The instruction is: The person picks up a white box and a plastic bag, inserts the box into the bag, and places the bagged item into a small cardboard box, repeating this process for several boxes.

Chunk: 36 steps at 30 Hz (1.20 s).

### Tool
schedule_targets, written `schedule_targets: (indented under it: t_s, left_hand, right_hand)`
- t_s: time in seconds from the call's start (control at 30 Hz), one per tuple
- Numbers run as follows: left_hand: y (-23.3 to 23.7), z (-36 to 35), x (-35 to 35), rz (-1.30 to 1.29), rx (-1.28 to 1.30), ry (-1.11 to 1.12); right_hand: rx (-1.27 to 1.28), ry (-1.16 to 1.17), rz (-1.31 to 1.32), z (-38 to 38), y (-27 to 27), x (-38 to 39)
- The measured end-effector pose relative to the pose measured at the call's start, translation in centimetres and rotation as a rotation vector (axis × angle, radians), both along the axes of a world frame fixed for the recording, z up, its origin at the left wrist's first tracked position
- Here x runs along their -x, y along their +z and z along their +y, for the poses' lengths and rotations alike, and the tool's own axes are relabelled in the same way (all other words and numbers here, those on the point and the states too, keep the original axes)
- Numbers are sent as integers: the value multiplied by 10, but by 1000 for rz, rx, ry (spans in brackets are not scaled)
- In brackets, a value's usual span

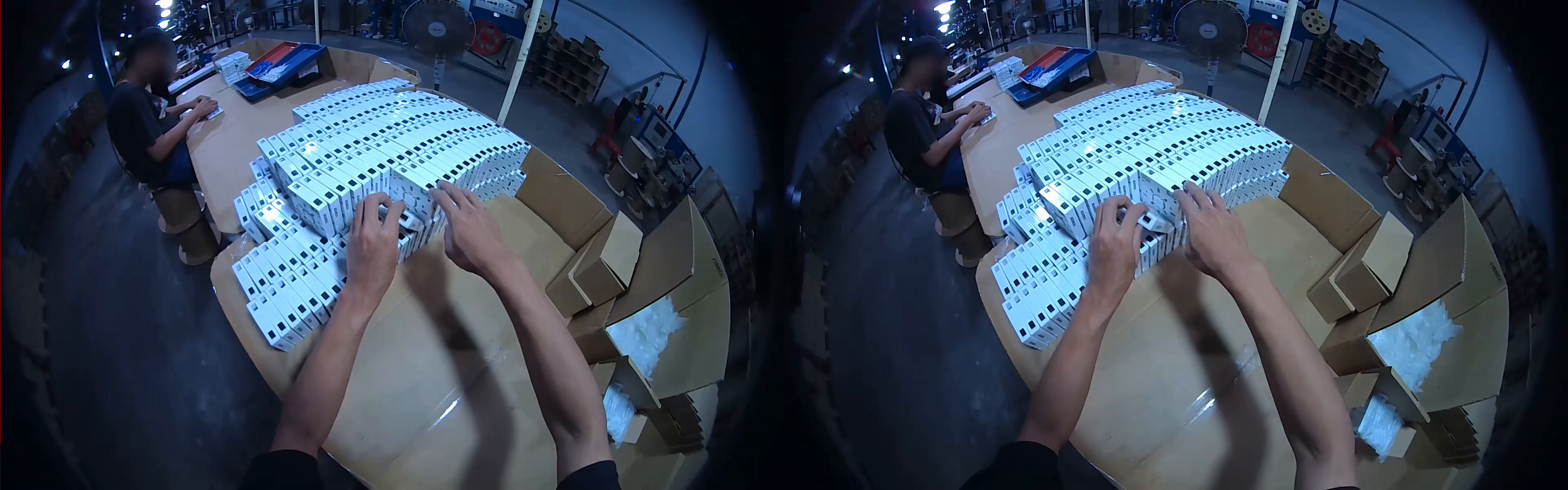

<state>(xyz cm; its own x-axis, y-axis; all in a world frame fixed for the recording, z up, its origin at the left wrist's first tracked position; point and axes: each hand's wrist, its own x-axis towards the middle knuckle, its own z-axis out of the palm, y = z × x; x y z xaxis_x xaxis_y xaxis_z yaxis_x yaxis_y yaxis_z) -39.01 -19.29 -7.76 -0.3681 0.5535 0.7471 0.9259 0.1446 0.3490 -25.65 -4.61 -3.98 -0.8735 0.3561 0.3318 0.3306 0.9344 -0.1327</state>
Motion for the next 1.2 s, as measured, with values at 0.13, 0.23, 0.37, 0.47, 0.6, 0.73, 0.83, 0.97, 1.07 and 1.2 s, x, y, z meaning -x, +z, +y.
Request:
schedule_targets:
  t_s: [0.13,0.23,0.37,0.47,0.6,0.73,0.83,0.97,1.07,1.2]
  left_hand:
    - [5,-10,0,106,32,5]
    - [5,-24,-8,116,35,13]
    - [11,-61,-55,-13,-58,-171]
    - [13,-81,-121,44,-134,-358]
    - [19,-88,-230,-99,-78,-648]
    - [52,-60,-294,-267,-37,-997]
    - [78,-4,-322,-178,46,-1121]
    - [101,110,-394,-70,87,-1144]
    - [83,217,-456,85,191,-1099]
    - [63,302,-519,245,169,-1078]
  right_hand:
    - [-37,-27,98,-7,2,0]
    - [97,-85,178,-39,17,-21]
    - [736,53,307,-96,28,-91]
    - [1361,181,532,-137,27,-156]
    - [1238,-66,594,-161,27,-249]
    - [1038,-281,782,-159,37,-348]
    - [688,-581,634,-153,64,-416]
    - [299,-771,662,-130,75,-474]
    - [229,-894,667,-103,70,-502]
    - [236,-943,657,-71,63,-517]
